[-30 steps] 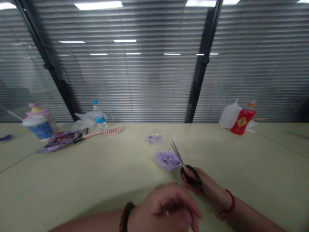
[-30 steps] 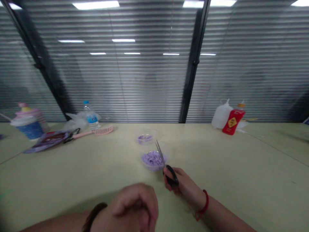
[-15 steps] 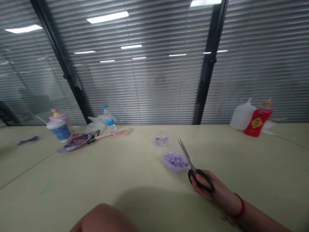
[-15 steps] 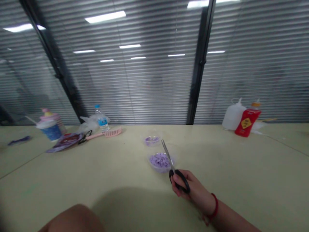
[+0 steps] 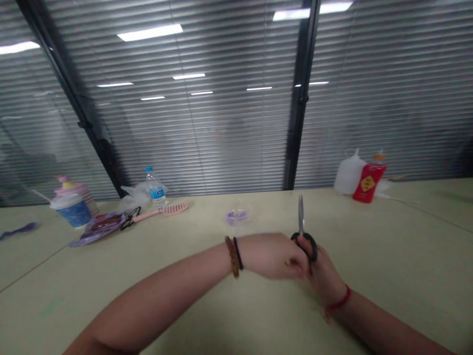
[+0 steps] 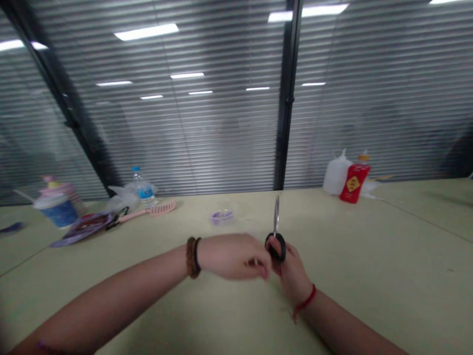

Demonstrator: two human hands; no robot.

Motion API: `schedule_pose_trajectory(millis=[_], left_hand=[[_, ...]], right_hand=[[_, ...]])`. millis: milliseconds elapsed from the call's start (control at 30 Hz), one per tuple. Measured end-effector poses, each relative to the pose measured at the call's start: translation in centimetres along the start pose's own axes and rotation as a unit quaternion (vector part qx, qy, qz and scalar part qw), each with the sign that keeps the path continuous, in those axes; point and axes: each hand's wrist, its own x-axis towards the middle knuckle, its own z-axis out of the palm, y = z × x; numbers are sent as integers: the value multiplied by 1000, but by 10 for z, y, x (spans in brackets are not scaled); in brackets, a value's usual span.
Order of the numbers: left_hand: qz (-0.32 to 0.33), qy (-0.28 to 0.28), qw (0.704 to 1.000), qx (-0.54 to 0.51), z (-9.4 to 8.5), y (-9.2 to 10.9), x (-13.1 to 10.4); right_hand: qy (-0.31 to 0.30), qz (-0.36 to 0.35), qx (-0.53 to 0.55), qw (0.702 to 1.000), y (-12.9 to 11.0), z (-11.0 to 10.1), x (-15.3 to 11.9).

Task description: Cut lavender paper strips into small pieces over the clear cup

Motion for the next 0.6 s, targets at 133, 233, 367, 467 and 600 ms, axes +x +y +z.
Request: schedule_pose_trajectory(millis=[133,233,367,467,600], left_hand=[[14,-263,853,451,-32,-32,48],[-29,-309,771,556,-35,-60,53],[12,-305,784,541,-29,-78,44],[30,-333,806,489,-32,-74,45],[39,-339,812,474,-43,-63,54]], right_hand=[[22,47,87,995,-1,-8,12],[28,81,130,988,0,-11,16],[25,105,158,981,2,-14,17],[15,119,164,979,3,-14,17],[18,123,168,978,5,-14,17]])
